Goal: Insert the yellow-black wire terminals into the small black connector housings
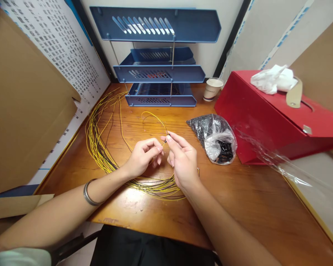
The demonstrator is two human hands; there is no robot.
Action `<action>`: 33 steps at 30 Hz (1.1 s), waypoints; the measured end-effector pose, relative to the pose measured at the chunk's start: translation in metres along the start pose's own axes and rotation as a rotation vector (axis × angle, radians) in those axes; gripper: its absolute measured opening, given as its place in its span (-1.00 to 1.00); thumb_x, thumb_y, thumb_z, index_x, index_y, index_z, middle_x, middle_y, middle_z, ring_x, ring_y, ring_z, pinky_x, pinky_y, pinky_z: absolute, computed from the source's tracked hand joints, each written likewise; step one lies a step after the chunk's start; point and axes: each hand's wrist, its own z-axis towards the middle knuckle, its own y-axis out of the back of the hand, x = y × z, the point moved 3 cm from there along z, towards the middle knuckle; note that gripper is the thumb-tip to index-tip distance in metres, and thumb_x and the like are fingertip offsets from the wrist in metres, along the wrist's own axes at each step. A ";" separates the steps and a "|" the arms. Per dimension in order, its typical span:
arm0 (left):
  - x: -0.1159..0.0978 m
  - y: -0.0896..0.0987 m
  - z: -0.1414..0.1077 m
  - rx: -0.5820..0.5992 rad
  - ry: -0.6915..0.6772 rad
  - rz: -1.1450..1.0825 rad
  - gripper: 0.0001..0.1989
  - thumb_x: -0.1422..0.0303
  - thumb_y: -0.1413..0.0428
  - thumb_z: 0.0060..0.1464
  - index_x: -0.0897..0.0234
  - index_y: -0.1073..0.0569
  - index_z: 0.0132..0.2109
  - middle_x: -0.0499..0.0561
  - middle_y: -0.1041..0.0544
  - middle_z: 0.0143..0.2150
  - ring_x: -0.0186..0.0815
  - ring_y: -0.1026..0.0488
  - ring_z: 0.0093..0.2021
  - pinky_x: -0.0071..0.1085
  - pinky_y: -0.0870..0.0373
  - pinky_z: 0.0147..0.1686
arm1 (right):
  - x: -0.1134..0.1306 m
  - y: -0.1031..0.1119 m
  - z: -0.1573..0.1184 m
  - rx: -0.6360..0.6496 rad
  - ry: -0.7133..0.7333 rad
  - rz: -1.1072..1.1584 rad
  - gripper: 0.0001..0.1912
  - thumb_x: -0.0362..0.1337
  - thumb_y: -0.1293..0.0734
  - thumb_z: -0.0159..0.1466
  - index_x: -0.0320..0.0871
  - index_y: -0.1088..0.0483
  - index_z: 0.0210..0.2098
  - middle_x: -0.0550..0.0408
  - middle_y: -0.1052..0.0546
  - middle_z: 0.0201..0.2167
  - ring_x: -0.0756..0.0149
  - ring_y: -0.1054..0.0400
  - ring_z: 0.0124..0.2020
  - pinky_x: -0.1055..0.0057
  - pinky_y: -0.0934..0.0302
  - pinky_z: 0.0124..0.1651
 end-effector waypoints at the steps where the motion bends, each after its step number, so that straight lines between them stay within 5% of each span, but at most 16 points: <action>1: 0.000 -0.001 0.000 0.005 -0.006 -0.001 -0.74 0.22 -0.17 0.15 0.30 -0.39 -0.39 -0.11 -0.43 -0.59 -0.49 -0.32 -0.63 -0.53 -0.25 -0.57 | 0.000 0.000 0.000 0.005 0.004 -0.006 -0.64 -0.19 -0.64 0.01 -0.16 -0.61 -0.23 0.01 -0.70 -0.26 0.72 0.01 -0.74 0.57 0.18 -0.67; 7: -0.001 -0.003 0.001 -0.032 0.010 -0.047 -0.66 0.10 -0.20 0.15 0.28 -0.37 -0.36 -0.13 -0.43 -0.57 -0.49 -0.30 -0.64 -0.53 -0.21 -0.61 | -0.002 0.000 0.001 0.062 -0.050 -0.005 -0.63 -0.21 -0.63 0.02 -0.14 -0.64 -0.19 0.20 -0.58 -0.54 0.69 0.07 -0.75 0.57 0.18 -0.67; 15: -0.002 -0.001 0.000 -0.010 -0.014 -0.017 -0.65 0.10 -0.21 0.16 0.30 -0.39 -0.37 -0.11 -0.45 -0.55 -0.49 -0.30 -0.63 -0.51 -0.22 -0.58 | 0.002 0.002 0.003 0.070 -0.019 -0.014 -0.66 -0.21 -0.64 0.02 -0.13 -0.66 -0.21 0.02 -0.71 -0.25 0.75 -0.01 -0.75 0.61 0.15 -0.67; 25: 0.000 0.000 0.004 -0.022 -0.032 -0.043 -0.58 0.00 -0.25 0.13 0.29 -0.41 -0.30 -0.12 -0.46 -0.51 -0.50 -0.28 -0.61 -0.51 -0.21 -0.58 | 0.002 0.000 0.001 0.070 -0.048 0.028 -0.62 -0.23 -0.68 -0.05 -0.14 -0.67 -0.24 0.15 -0.65 -0.45 0.75 -0.02 -0.77 0.65 0.12 -0.68; 33: 0.002 0.001 0.005 0.024 -0.086 0.011 -0.63 0.09 -0.25 0.17 0.33 -0.43 -0.31 -0.09 -0.49 -0.51 -0.51 -0.32 -0.58 -0.53 -0.25 -0.54 | 0.011 0.003 0.005 0.035 0.013 0.011 -0.63 -0.22 -0.69 -0.09 -0.14 -0.66 -0.28 0.05 -0.71 -0.23 0.77 -0.05 -0.78 0.64 0.11 -0.68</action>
